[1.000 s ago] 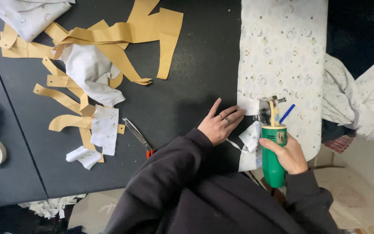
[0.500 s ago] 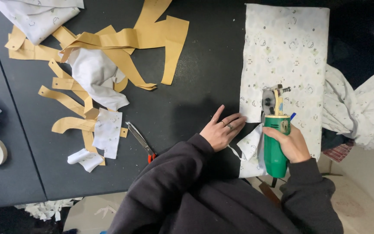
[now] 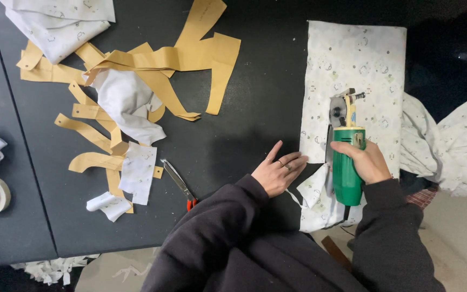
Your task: Tracing pattern templates onto fabric with a pen and cutting them out using an electric rotary fabric cutter.
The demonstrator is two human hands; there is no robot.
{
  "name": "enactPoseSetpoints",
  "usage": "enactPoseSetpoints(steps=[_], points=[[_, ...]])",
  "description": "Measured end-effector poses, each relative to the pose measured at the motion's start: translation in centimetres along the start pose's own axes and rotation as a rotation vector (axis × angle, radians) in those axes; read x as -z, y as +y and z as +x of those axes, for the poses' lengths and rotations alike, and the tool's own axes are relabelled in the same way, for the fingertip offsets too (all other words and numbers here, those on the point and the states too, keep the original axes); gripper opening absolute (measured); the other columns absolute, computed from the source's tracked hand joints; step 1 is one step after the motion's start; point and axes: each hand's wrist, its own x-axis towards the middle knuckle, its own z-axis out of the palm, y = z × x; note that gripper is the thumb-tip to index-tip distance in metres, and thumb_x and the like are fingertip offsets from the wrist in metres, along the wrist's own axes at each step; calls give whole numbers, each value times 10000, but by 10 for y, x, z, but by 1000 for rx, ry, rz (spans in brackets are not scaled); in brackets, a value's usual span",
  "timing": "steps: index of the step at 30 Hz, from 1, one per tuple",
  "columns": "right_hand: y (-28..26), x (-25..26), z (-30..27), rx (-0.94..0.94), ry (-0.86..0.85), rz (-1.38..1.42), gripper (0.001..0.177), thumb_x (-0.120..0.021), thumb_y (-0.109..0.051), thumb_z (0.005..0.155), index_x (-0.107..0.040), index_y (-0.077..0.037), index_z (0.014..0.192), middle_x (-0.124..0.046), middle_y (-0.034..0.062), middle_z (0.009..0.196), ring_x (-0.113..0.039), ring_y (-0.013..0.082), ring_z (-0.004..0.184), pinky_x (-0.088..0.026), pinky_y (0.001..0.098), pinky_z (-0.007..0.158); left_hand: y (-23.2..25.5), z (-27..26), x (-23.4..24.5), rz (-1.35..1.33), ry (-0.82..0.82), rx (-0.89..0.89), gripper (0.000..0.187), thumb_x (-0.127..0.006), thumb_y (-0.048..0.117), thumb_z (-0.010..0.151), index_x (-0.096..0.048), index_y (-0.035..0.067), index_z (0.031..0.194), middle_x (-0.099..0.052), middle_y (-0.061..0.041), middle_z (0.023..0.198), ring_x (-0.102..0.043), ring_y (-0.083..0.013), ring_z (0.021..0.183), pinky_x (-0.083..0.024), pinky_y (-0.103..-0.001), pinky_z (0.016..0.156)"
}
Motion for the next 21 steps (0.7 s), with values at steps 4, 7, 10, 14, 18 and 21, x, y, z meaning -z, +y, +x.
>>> enactPoseSetpoints(steps=[4, 7, 10, 14, 18, 21], points=[[-10, 1, 6, 23, -18, -2, 467, -742, -346, 809, -676, 29, 1079, -727, 162, 824, -716, 249, 647, -570, 350, 616, 1, -1, -2, 2, 7, 0, 450, -569, 197, 950, -658, 76, 1374, -536, -23, 1542, -474, -189, 1452, -212, -607, 1271], [-16, 3, 16, 35, 9, -49, 488, -743, -365, 804, -685, 18, 1101, -724, 149, 839, -711, 242, 651, -562, 338, 627, 0, -1, -2, -5, 12, 10, 441, -575, 191, 947, -666, 75, 1363, -542, -27, 1537, -482, -190, 1447, -214, -605, 1273], [-18, 3, 26, 48, 9, -67, 508, -737, -385, 808, -702, 33, 1095, -722, 155, 856, -705, 250, 666, -551, 345, 641, 1, -4, 3, -19, 32, 5, 433, -588, 186, 945, -677, 67, 1351, -553, -34, 1528, -489, -194, 1441, -218, -607, 1270], [-26, 7, 36, 83, 39, -72, 528, -757, -413, 795, -713, 27, 1083, -718, 153, 891, -695, 237, 713, -539, 339, 671, -2, 0, 0, 23, 43, -30, 411, -608, 181, 934, -691, 67, 1321, -571, -39, 1512, -501, -187, 1435, -230, -611, 1266], [-39, 5, 44, 76, 48, -95, 548, -737, -437, 781, -686, -8, 1118, -720, 137, 899, -710, 240, 715, -557, 332, 658, 0, -4, 0, -62, 59, 4, 406, -616, 183, 936, -688, 61, 1316, -572, -33, 1511, -503, -199, 1426, -227, -622, 1259], [-46, 8, 56, 116, 48, -95, 581, -739, -433, 782, -695, 37, 1120, -719, 159, 892, -707, 262, 712, -560, 344, 659, -1, -2, 4, -40, 35, -23, 412, -625, 191, 933, -688, 54, 1317, -572, -45, 1504, -503, -207, 1435, -231, -617, 1264]])
